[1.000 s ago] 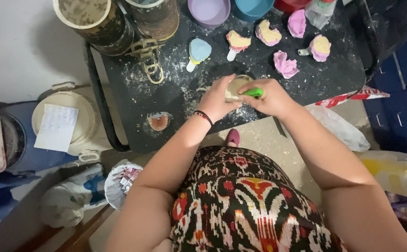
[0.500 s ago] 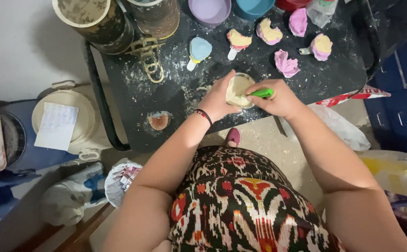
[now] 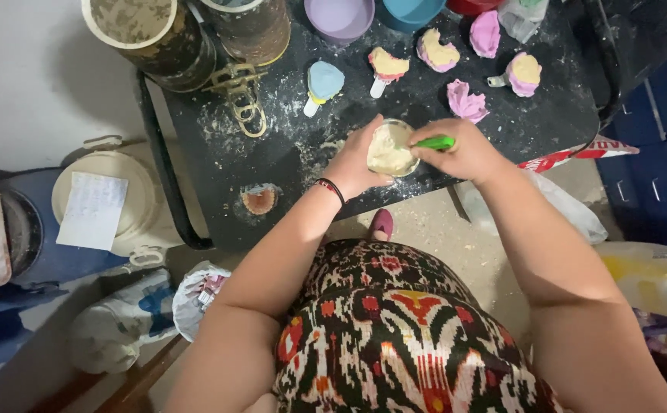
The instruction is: The person mixes a yellow dough-like substance in a small bowl using a green spatula. They add a white powder from a container and a small amount of water from a purple bowl, continuing to mix the ingredients together.
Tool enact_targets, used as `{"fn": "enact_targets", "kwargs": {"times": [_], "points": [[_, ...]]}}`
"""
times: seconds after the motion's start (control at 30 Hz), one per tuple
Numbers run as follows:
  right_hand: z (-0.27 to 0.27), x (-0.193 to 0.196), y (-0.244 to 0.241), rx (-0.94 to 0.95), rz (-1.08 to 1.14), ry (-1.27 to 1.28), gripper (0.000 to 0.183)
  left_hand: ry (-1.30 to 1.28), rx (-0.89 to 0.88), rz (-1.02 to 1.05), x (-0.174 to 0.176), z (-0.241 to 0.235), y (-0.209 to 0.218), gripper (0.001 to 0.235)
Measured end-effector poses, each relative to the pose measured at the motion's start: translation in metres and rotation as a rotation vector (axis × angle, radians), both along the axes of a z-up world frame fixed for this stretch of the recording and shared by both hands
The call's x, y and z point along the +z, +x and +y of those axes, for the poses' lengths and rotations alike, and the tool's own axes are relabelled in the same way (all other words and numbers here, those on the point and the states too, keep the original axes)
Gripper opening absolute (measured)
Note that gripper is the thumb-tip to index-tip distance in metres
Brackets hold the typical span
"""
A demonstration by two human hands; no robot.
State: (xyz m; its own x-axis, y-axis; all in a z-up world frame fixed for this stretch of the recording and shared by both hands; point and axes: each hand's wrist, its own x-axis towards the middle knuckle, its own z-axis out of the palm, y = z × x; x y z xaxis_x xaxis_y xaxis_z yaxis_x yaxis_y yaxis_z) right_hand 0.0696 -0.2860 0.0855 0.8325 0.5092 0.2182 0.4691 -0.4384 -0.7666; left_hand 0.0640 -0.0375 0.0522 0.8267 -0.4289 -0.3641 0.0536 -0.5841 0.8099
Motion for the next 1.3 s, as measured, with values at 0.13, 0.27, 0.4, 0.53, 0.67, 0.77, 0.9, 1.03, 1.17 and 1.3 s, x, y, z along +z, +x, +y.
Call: {"fn": "enact_targets", "kwargs": {"times": [0.13, 0.27, 0.4, 0.53, 0.67, 0.77, 0.9, 1.03, 1.17, 1.3], "points": [[0.011, 0.0, -0.015, -0.031, 0.042, -0.015, 0.013, 0.043, -0.003, -0.001, -0.005, -0.004, -0.001, 0.116], [0.03, -0.002, -0.016, -0.036, 0.015, -0.017, 0.011, 0.016, 0.004, 0.009, -0.005, -0.004, 0.0, 0.111], [0.032, -0.009, -0.007, -0.076, -0.059, 0.034, 0.015, -0.003, 0.004, 0.016, -0.003, -0.002, -0.001, 0.106], [0.013, 0.01, -0.015, -0.12, -0.044, 0.033, 0.013, -0.035, 0.013, 0.005, -0.002, 0.001, -0.001, 0.107], [0.003, -0.001, -0.012, -0.122, -0.091, 0.045, 0.015, -0.064, 0.009, 0.006, -0.001, 0.002, -0.003, 0.108], [0.014, -0.005, -0.007, -0.071, -0.116, 0.058, 0.015, -0.055, 0.001, -0.007, 0.001, 0.002, 0.0, 0.109], [0.02, -0.003, -0.01, 0.048, -0.121, 0.028, 0.017, -0.06, 0.001, -0.004, 0.004, 0.001, -0.002, 0.11], [0.012, 0.044, -0.013, 0.051, -0.069, -0.008, 0.016, -0.059, 0.004, 0.002, 0.003, 0.001, -0.001, 0.112], [0.023, 0.043, -0.017, 0.156, -0.05, -0.096, 0.019, -0.031, -0.002, 0.001, 0.006, 0.001, 0.001, 0.112], [0.028, 0.008, -0.003, 0.148, -0.06, -0.055, 0.016, 0.001, -0.016, 0.017, 0.012, 0.0, -0.002, 0.111]]}}
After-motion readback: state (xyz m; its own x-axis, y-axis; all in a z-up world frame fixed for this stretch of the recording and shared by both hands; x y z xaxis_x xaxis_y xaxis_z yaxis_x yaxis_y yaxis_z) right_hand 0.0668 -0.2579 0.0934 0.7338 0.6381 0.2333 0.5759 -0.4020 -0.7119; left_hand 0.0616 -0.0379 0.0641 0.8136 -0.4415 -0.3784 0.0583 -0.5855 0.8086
